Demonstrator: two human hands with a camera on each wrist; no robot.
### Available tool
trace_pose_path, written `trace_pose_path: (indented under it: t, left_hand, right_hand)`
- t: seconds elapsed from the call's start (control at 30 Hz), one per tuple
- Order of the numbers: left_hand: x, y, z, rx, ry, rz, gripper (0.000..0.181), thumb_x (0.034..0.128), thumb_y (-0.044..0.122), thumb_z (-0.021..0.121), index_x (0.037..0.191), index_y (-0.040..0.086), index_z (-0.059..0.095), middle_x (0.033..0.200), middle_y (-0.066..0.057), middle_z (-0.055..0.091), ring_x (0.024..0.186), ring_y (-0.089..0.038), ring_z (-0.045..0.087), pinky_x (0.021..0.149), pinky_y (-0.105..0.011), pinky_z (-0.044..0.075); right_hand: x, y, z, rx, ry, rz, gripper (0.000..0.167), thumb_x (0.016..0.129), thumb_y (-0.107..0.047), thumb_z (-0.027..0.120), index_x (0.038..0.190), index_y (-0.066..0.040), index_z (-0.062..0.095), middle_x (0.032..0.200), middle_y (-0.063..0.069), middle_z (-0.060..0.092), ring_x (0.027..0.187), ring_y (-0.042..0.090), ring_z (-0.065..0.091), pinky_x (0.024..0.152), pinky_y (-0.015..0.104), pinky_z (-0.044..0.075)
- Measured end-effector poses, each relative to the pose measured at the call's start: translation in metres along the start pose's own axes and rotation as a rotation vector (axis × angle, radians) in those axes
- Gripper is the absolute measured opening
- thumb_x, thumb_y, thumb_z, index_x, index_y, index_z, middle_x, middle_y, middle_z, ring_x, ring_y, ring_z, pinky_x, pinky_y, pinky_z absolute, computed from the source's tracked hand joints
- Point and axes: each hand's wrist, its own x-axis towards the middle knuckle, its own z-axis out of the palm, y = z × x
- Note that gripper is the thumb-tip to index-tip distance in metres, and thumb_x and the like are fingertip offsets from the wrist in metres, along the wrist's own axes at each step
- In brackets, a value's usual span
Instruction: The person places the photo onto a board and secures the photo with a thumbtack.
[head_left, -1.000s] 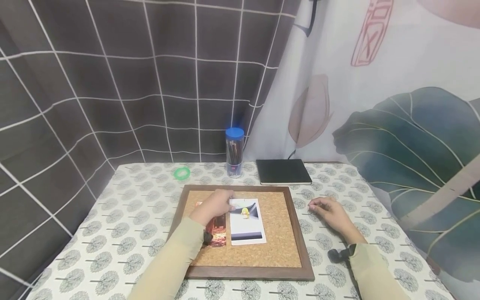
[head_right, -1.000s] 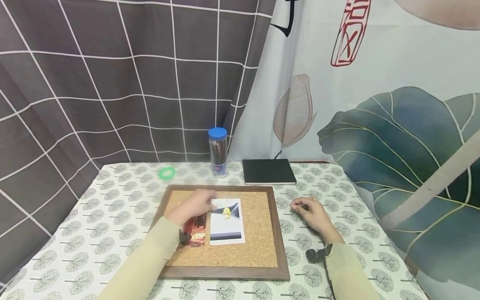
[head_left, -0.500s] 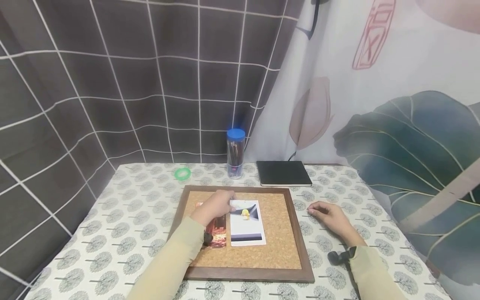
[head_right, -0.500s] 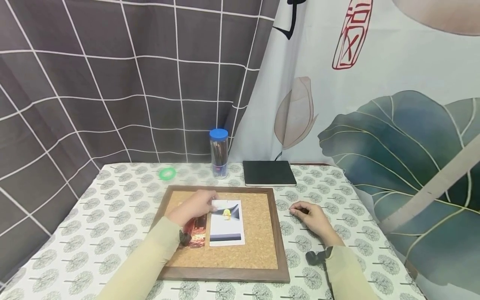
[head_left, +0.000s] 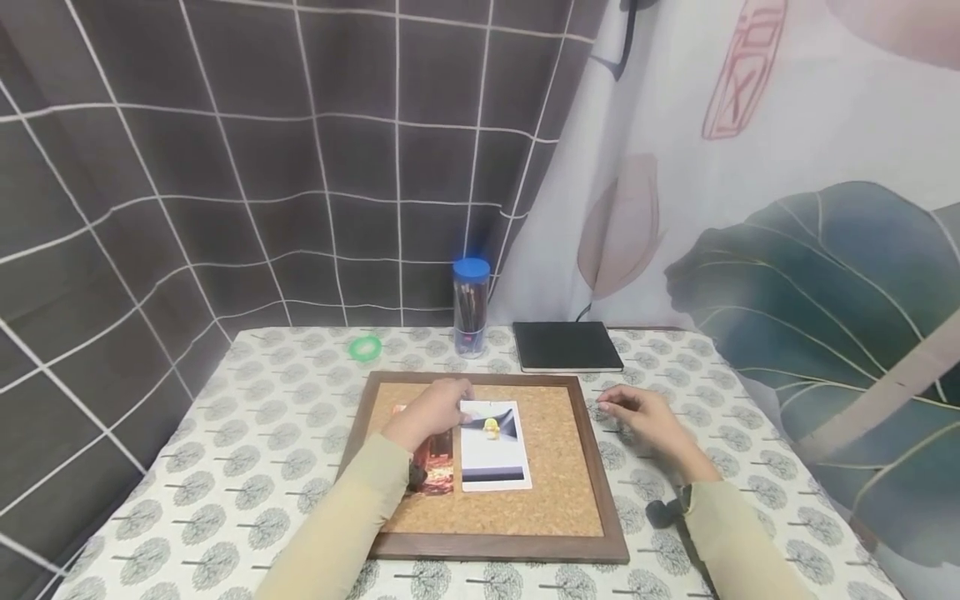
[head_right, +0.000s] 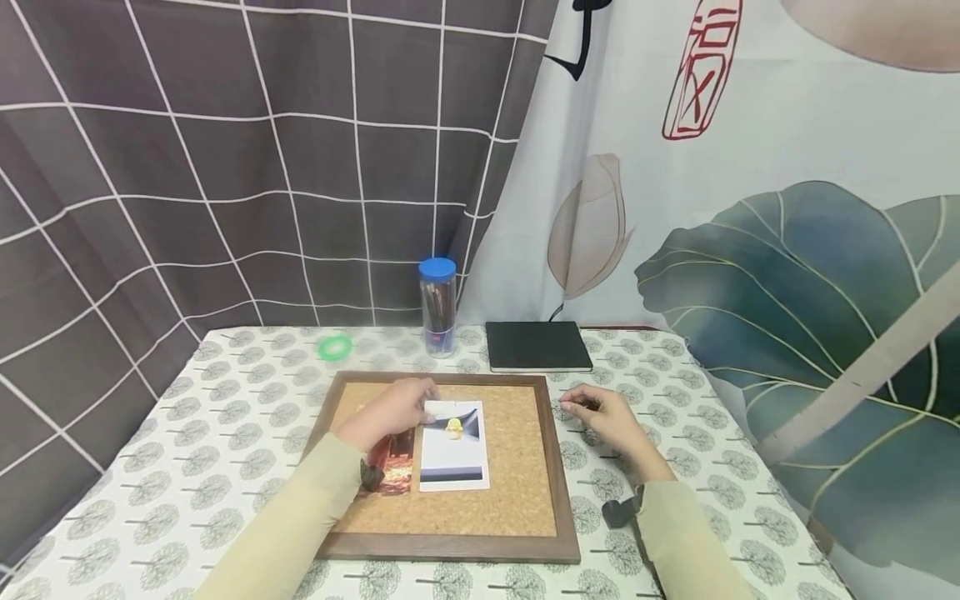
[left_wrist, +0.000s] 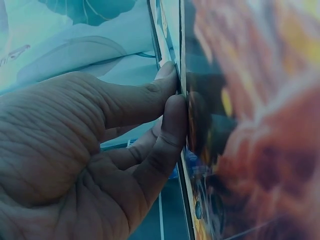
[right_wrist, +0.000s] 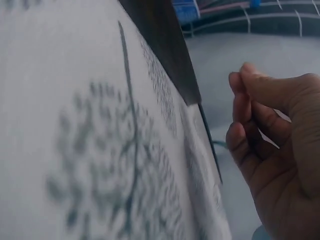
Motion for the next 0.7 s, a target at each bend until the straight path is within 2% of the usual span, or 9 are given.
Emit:
trace_pose_path:
  t: [0.13, 0.27, 0.4, 0.53, 0.7]
  left_hand:
    - [-0.002, -0.001, 0.001, -0.012, -0.005, -0.014, 0.029, 0.0861, 0.014, 0.077, 0.111, 0.006, 0.065, 0.102, -0.008, 0.06, 0.07, -0.013, 0.059, 0.066, -0.029, 0.054]
    - [-0.002, -0.002, 0.001, -0.003, 0.007, -0.012, 0.03, 0.0861, 0.016, 0.078, 0.113, 0.007, 0.066, 0.104, -0.008, 0.058, 0.08, -0.016, 0.06, 0.073, -0.031, 0.055]
    - [-0.001, -0.005, 0.0, -0.006, 0.013, -0.021, 0.03, 0.0868, 0.018, 0.077, 0.114, 0.009, 0.067, 0.107, -0.007, 0.058, 0.083, -0.015, 0.06, 0.08, -0.035, 0.055]
    - [-0.001, -0.006, 0.0, -0.013, 0.006, -0.032, 0.032, 0.087, 0.018, 0.077, 0.116, 0.009, 0.067, 0.107, -0.007, 0.057, 0.08, -0.014, 0.059, 0.081, -0.035, 0.055]
    - [0.0, -0.005, 0.002, -0.013, 0.006, -0.029, 0.033, 0.0855, 0.018, 0.079, 0.115, 0.008, 0.067, 0.104, -0.006, 0.056, 0.081, -0.015, 0.058, 0.081, -0.036, 0.055]
  right_hand:
    - [0.005, -0.011, 0.005, -0.001, -0.045, -0.034, 0.017, 0.093, -0.029, 0.073, 0.101, -0.014, 0.074, 0.094, 0.001, 0.073, 0.081, 0.024, 0.066, 0.07, 0.027, 0.054]
    - [0.014, -0.026, 0.008, 0.001, -0.081, -0.073, 0.022, 0.094, -0.032, 0.071, 0.104, -0.012, 0.074, 0.095, -0.001, 0.073, 0.082, 0.026, 0.067, 0.069, 0.028, 0.054]
    - [0.026, -0.047, 0.013, 0.044, -0.118, -0.128, 0.022, 0.094, -0.026, 0.072, 0.105, -0.007, 0.074, 0.096, 0.003, 0.073, 0.082, 0.027, 0.066, 0.068, 0.027, 0.054]
    - [0.041, -0.068, 0.029, 0.084, -0.149, -0.208, 0.015, 0.094, -0.017, 0.072, 0.102, -0.004, 0.074, 0.094, 0.009, 0.073, 0.078, 0.026, 0.066, 0.066, 0.026, 0.054]
    - [0.062, -0.094, 0.057, 0.151, -0.171, -0.241, 0.013, 0.093, -0.015, 0.073, 0.1, -0.004, 0.074, 0.093, 0.011, 0.074, 0.085, 0.038, 0.068, 0.07, 0.03, 0.057]
